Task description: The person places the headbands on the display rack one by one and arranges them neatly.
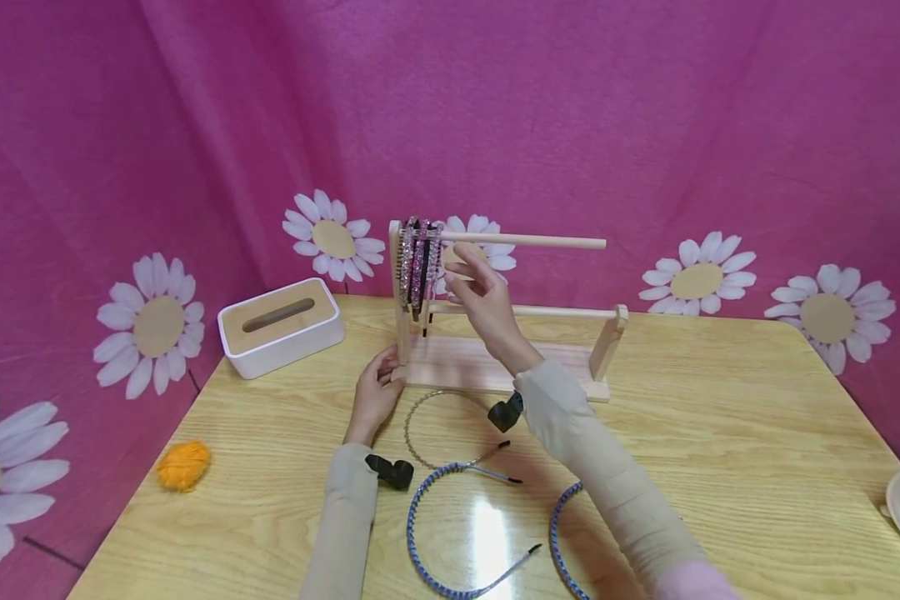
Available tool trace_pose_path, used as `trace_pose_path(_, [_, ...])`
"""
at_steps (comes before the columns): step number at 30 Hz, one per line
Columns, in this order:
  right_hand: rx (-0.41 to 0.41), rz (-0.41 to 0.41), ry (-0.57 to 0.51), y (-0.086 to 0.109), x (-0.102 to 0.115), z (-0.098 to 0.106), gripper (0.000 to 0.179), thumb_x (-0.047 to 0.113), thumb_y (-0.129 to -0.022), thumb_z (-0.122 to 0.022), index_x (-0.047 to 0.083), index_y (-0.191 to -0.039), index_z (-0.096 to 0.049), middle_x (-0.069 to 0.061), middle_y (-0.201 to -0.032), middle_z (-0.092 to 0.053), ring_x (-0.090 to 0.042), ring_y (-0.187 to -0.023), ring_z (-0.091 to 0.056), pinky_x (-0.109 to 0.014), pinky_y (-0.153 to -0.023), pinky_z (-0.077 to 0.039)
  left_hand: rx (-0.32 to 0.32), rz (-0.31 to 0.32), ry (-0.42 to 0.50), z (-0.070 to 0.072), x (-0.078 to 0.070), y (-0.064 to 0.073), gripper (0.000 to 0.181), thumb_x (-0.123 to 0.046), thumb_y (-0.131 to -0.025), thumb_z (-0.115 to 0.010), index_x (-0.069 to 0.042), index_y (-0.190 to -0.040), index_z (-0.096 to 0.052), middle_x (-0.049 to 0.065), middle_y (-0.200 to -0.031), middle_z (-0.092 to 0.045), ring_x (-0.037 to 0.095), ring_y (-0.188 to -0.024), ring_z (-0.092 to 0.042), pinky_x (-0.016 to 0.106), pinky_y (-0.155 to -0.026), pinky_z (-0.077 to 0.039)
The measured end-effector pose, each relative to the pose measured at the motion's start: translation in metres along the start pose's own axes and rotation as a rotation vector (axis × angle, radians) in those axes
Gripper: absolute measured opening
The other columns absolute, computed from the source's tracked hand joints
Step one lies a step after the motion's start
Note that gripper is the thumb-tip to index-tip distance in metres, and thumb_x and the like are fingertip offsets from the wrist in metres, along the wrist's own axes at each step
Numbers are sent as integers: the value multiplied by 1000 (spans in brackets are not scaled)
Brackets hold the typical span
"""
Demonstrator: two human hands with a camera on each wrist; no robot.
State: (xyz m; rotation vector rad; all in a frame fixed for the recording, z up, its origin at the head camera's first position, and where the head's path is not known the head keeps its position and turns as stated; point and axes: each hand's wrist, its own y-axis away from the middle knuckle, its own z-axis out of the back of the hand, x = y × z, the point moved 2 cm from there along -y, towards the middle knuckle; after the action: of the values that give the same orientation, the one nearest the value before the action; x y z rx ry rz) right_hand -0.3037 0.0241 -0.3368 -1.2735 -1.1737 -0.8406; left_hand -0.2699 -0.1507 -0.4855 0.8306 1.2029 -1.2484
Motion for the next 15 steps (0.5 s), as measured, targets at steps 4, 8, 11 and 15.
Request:
trace_pose_path(4, [8,-29,48,14,-8,15,48,3,-97,-53,1,-144,-44,-28,-133,-55,0,-84,-61,-20,-83,-57,1,7,2,-2,0,1,52,13,-85,-53,10,-136,-47,33,-121,-55,43,-117,-53,50,-108,-44])
trace_pose_path(8, [16,-77,93,33,-16,33,46,5,-98,-53,1,-143,-46,-26,-132,-55,1,-85,-61,-19,-82,-56,6,1,15,-2,-3,3,52,12,-84,-55,8,-136,-49,32,-121,-56,42,-116,-54,49,-107,-45])
trace_pose_path(11, [36,-128,120,49,-22,49,46,6,-98,-53,2,-143,-45,-23,-130,-57,1,-87,-61,-18,-82,-56,7,-1,21,-2,-4,4,52,12,-84,-55,8,-135,-50,32,-120,-57,42,-116,-54,49,-107,-45])
trace_pose_path(15, [64,-199,148,73,-28,73,46,5,-99,-52,1,-144,-44,-3,-117,-63,1,-89,-61,-18,-83,-56,8,11,9,-1,-3,3,52,12,-84,-55,7,-136,-49,32,-121,-56,42,-117,-54,48,-108,-44])
